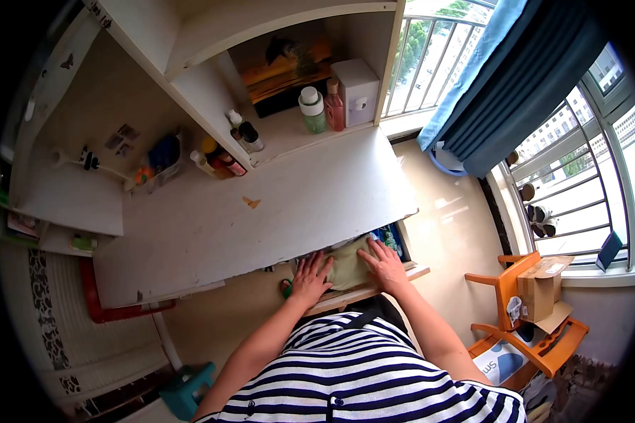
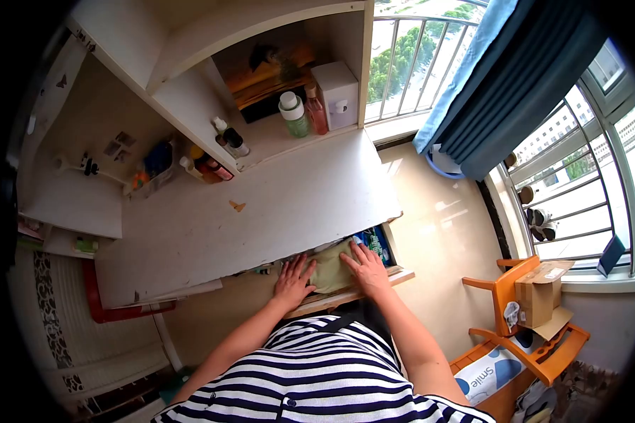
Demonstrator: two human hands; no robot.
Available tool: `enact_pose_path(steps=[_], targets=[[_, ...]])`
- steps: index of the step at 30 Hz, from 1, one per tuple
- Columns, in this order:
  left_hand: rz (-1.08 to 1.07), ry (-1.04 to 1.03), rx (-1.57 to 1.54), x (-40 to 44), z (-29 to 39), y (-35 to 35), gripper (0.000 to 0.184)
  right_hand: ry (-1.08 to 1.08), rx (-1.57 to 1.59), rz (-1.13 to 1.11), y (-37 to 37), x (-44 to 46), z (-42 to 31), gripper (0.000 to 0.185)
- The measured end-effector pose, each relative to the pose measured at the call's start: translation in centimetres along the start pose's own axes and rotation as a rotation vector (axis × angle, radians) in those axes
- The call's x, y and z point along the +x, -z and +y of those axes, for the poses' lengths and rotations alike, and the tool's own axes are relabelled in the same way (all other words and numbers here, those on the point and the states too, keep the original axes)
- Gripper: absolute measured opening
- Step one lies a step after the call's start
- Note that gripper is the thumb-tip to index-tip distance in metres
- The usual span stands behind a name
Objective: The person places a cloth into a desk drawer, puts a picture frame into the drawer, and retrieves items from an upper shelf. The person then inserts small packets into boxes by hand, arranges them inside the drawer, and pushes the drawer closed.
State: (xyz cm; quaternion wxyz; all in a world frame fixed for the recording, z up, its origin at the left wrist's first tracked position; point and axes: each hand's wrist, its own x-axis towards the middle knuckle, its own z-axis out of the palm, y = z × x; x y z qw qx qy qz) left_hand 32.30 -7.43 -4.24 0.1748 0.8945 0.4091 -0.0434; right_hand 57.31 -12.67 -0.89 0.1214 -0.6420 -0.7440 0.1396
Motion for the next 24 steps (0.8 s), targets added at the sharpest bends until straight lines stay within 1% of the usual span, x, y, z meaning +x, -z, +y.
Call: enact_pose_path(steps=[1, 3, 4, 5, 6, 7, 8, 9, 10, 11, 12, 13, 14, 15, 16, 17, 19, 20, 21, 23, 24], targets=[[0.001, -0.008, -0.039, -0.1, 0.1, 0.4, 0.075, -0.001, 0.002, -0.002, 0.8, -0.5, -0.2, 0.059], [0.000, -0.013, -0.073, -0.7, -0.2, 1.1, 0.072, -0.004, 0.147, 0.153, 2.1, -2.0, -0.3, 0.048], [0.106, -0.032, -0.127, -1.3, -0.5, 1.3, 0.067, -0.030, 0.207, 0.228, 2.7, -3.6, 0.0, 0.029], [0.214, -0.050, -0.188, -2.0, -0.4, 1.5, 0.063, -0.020, 0.244, 0.343, 3.2, -4.6, -0.1, 0.015], [0.211, -0.049, -0.192, -2.7, -0.2, 1.7, 0.063, -0.076, 0.277, 0.273, 3.7, -5.7, -0.1, 0.013], [0.270, -0.009, -0.245, -3.2, -0.2, 1.8, 0.053, -0.135, 0.312, 0.207, 3.4, -6.9, 0.0, 0.011], [0.331, 0.035, -0.299, -3.9, -0.2, 1.9, 0.043, -0.138, 0.315, 0.207, 3.0, -7.8, 0.0, 0.011], [0.330, 0.035, -0.301, -4.5, -0.2, 2.1, 0.043, -0.239, 0.389, 0.065, 2.7, -8.6, 0.0, 0.011], [0.290, 0.045, -0.360, -4.8, -0.5, 2.4, 0.035, -0.339, 0.464, -0.074, 2.2, -9.0, -0.1, 0.012], [0.249, 0.058, -0.423, -5.1, -0.5, 2.5, 0.027, -0.379, 0.504, -0.096, 1.4, -9.2, -0.3, 0.015], [0.380, 0.050, -0.416, -4.8, 0.0, 2.7, 0.018, -0.387, 0.501, -0.016, -0.2, -9.5, -0.2, 0.015], [0.380, 0.051, -0.415, -4.9, -0.1, 3.2, 0.018, -0.394, 0.498, 0.065, -1.2, -9.4, -0.4, 0.015], [0.177, 0.031, -0.431, -5.0, -0.4, 3.9, 0.019, -0.392, 0.499, 0.062, -1.9, -9.4, -0.4, 0.015], [-0.025, 0.007, -0.443, -4.9, -0.6, 4.2, 0.021, -0.487, 0.564, 0.073, -2.1, -9.1, -0.5, 0.015], [-0.046, 0.009, -0.456, -4.9, -0.7, 4.1, 0.028, -0.580, 0.630, 0.079, -2.3, -8.9, -0.6, 0.015], [-0.043, 0.013, -0.456, -5.0, -0.9, 4.2, 0.028, -0.575, 0.629, 0.076, -3.0, -9.0, -0.5, 0.015], [-0.230, 0.017, -0.452, -5.1, -1.2, 4.9, 0.034, -0.654, 0.677, 0.080, -4.2, -9.4, -0.5, 0.015], [-0.269, 0.022, -0.473, -5.2, -1.6, 4.3, 0.038, -0.654, 0.673, 0.077, -4.8, -9.5, -0.2, 0.015], [-0.268, 0.022, -0.472, -5.3, -1.8, 4.2, 0.038, -0.634, 0.641, 0.085, -5.0, -9.2, -0.1, 0.015], [-0.219, -0.051, -0.414, -6.0, -2.0, 3.7, 0.048, -0.612, 0.601, 0.076, -5.1, -9.4, -0.1, 0.015], [-0.217, -0.051, -0.412, -5.9, -1.9, 3.9, 0.048, -0.662, 0.662, 0.068, -4.9, -9.2, 0.1, 0.015]])
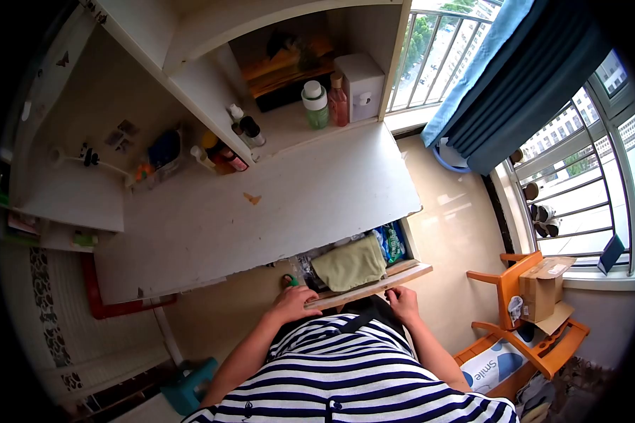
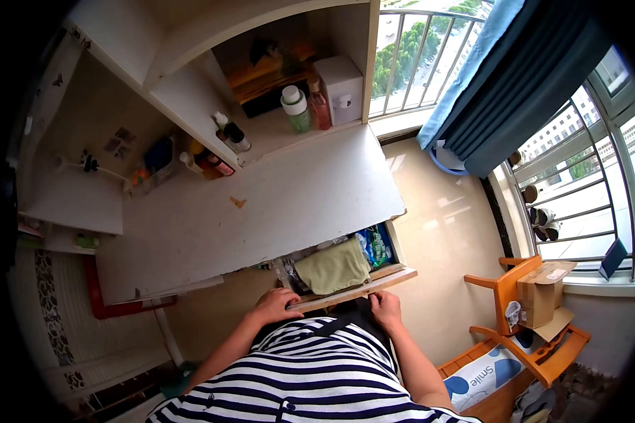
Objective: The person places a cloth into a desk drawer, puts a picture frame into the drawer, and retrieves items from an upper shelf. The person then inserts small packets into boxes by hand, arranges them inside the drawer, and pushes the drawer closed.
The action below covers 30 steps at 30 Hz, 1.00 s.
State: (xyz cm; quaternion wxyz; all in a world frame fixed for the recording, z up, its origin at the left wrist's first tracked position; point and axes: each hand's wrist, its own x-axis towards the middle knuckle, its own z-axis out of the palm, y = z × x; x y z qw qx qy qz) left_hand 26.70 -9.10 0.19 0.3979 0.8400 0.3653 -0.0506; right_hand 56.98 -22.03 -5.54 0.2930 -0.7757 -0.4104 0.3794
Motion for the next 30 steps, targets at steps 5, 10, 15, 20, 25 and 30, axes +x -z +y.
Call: enact_pose_path(steps=[5, 10, 15, 20, 25, 30], targets=[[0.333, -0.149, 0.385, -1.1, 1.8, -0.2, 0.088, -0.043, 0.055, -0.026, -0.1, 0.0, 0.3, 0.014], [0.462, -0.106, 0.398, -1.1, 1.1, -0.9, 0.096, 0.044, 0.016, -0.015, 0.1, 0.9, -1.4, 0.015], [0.539, 0.021, 0.450, -0.4, 1.2, 0.5, 0.102, 0.068, -0.004, 0.017, -0.9, 3.6, -2.2, 0.016], [0.560, 0.110, 0.424, 0.4, 0.6, 0.9, 0.107, 0.101, -0.063, 0.021, -1.0, 5.6, -3.1, 0.017], [0.601, 0.146, 0.406, 1.3, 0.3, 1.9, 0.101, 0.114, -0.084, 0.016, -1.4, 7.6, -3.9, 0.017], [0.599, 0.118, 0.417, 2.4, -0.5, 3.1, 0.091, 0.105, -0.142, 0.013, -1.4, 10.0, -5.4, 0.018]])
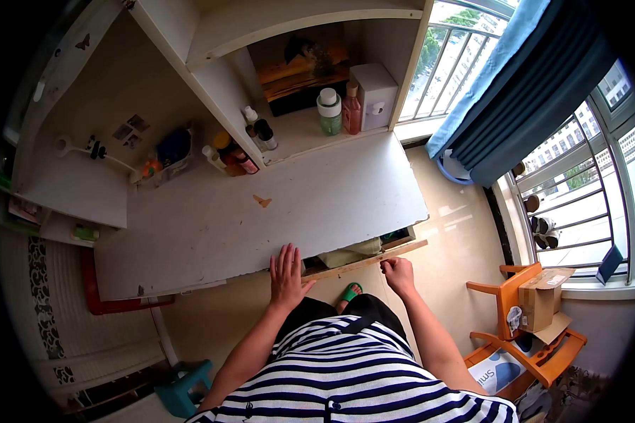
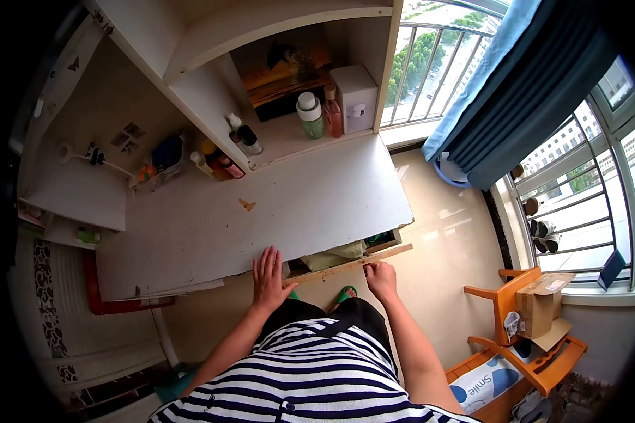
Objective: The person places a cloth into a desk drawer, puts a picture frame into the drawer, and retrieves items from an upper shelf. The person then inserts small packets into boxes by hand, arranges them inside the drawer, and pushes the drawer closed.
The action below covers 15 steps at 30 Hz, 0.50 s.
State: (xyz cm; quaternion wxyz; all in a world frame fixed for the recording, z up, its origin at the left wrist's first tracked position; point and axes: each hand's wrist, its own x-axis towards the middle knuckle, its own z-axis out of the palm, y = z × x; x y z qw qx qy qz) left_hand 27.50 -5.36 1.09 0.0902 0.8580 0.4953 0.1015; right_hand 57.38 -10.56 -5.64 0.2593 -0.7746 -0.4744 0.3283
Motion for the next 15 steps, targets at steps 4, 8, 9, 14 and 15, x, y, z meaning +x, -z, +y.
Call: enact_pose_path(steps=[4, 8, 9, 14, 15], targets=[[0.001, -0.045, 0.005, 1.0, 0.3, 1.0, 0.077, 0.022, -0.128, 0.006, 1.3, -0.1, -2.3, 0.018], [-0.025, -0.273, -0.064, 0.9, 1.0, 1.1, 0.062, 0.242, -0.238, 0.076, 3.7, -1.5, -6.7, 0.013], [-0.060, -0.335, -0.129, 0.8, 1.6, 1.2, 0.059, 0.452, -0.241, 0.139, 3.8, -1.8, -7.1, 0.010], [-0.125, -0.370, -0.261, 1.1, 3.6, -0.3, 0.064, 0.759, -0.333, 0.049, 2.6, -3.0, -7.9, 0.034], [-0.124, -0.368, -0.262, 1.2, 3.8, -0.6, 0.064, 0.730, -0.419, 0.012, 2.3, -2.9, -7.7, 0.042]])
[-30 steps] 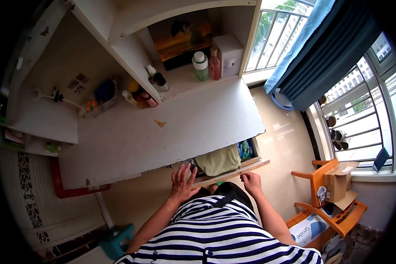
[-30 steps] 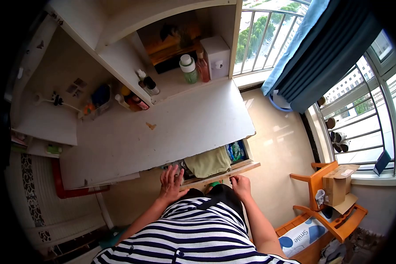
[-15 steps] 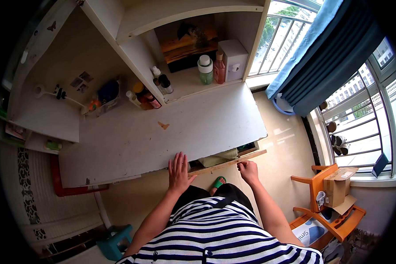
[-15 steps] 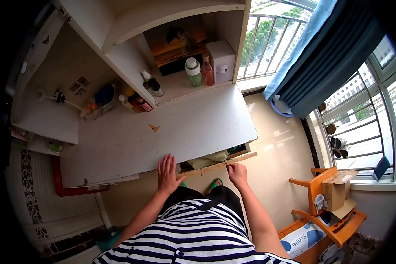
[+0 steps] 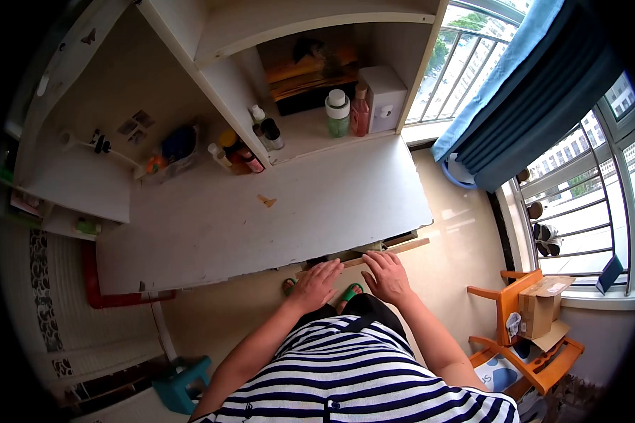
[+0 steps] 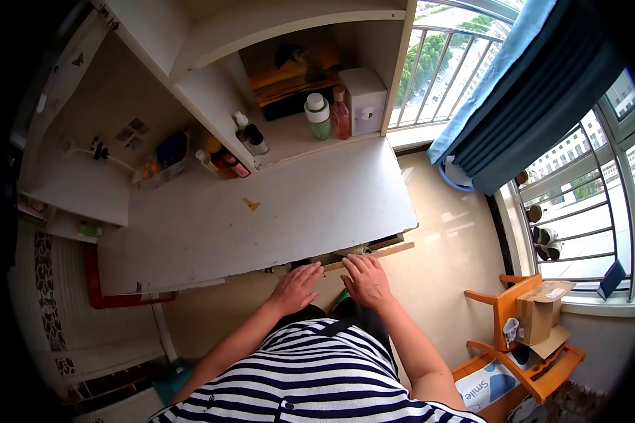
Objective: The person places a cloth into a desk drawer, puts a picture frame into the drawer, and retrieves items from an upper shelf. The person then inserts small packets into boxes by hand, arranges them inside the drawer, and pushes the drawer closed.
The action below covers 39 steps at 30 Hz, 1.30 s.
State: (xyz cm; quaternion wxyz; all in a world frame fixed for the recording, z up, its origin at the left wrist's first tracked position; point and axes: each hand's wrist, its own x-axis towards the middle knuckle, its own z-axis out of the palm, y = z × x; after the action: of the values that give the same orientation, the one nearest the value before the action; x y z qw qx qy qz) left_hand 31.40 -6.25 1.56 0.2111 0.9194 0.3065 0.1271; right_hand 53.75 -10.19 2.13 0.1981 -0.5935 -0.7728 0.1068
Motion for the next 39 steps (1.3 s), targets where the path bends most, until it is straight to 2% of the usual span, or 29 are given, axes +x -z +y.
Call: enact_pose_path(steps=[1, 4, 7, 11, 15, 18, 20, 24, 26, 27, 28, 29, 31, 32, 33, 36, 39], targets=[[-0.040, 0.053, 0.046, 0.2, -0.1, -0.4, 0.064, -0.016, -0.065, -0.068, -0.3, 0.0, 0.1, 0.049], [-0.098, 0.125, 0.130, 0.8, -0.5, -1.0, 0.064, -0.036, -0.183, -0.114, -0.8, 0.2, 0.5, 0.056], [-0.132, 0.162, 0.172, 1.1, -0.8, -0.9, 0.063, -0.043, -0.240, -0.074, -1.2, 0.6, 1.1, 0.057], [-0.175, 0.275, 0.131, 1.6, -0.9, -1.2, 0.060, -0.088, -0.211, -0.212, -1.1, 1.6, 2.1, 0.053], [-0.163, 0.312, 0.111, 1.9, -1.6, -2.2, 0.057, -0.092, -0.234, -0.179, -1.8, 1.9, 2.6, 0.052], [-0.221, 0.367, 0.099, 1.6, -1.7, -2.4, 0.055, -0.109, -0.194, -0.211, -1.2, 1.6, 2.4, 0.044], [-0.118, 0.235, 0.092, 0.7, -1.6, -2.2, 0.054, -0.030, -0.029, -0.041, -0.6, 0.5, 2.5, 0.031], [-0.027, 0.144, -0.070, -1.4, -1.1, -0.7, 0.054, -0.090, 0.162, 0.115, -0.7, -3.2, 2.8, 0.025], [0.187, 0.179, 0.143, -1.6, -0.3, 0.3, 0.066, -0.508, 0.458, 0.285, -2.4, -4.3, 3.0, 0.028], [0.187, 0.179, 0.144, -1.5, -0.1, 0.7, 0.066, -0.682, 0.628, 0.324, -3.2, -4.2, 3.0, 0.034], [0.181, 0.282, 0.185, -1.3, 0.0, 1.1, 0.073, -0.793, 0.781, 0.317, -3.8, -4.2, 3.3, 0.040], [0.174, 0.385, 0.226, -1.2, 0.1, 1.3, 0.079, -0.811, 0.829, 0.306, -4.3, -4.3, 3.6, 0.044], [0.155, 0.406, 0.248, -1.4, -1.2, 0.8, 0.083, -0.829, 0.878, 0.302, -4.3, -3.6, 3.2, 0.048], [0.133, 0.428, 0.269, -1.6, -1.9, 0.5, 0.088, -0.920, 1.002, 0.385, -4.3, -3.4, 2.9, 0.051], [0.122, 0.421, 0.287, -1.5, -2.2, 0.5, 0.087, -1.010, 1.127, 0.470, -4.4, -3.1, 2.7, 0.054], [0.105, 0.420, 0.280, -1.6, -2.6, 0.5, 0.086, -1.091, 1.308, 0.534, -5.6, -3.1, 3.1, 0.063], [0.122, 0.424, 0.278, -1.6, -2.4, 0.5, 0.084, -0.991, 1.181, 0.441, -6.2, -3.2, 4.1, 0.062]])
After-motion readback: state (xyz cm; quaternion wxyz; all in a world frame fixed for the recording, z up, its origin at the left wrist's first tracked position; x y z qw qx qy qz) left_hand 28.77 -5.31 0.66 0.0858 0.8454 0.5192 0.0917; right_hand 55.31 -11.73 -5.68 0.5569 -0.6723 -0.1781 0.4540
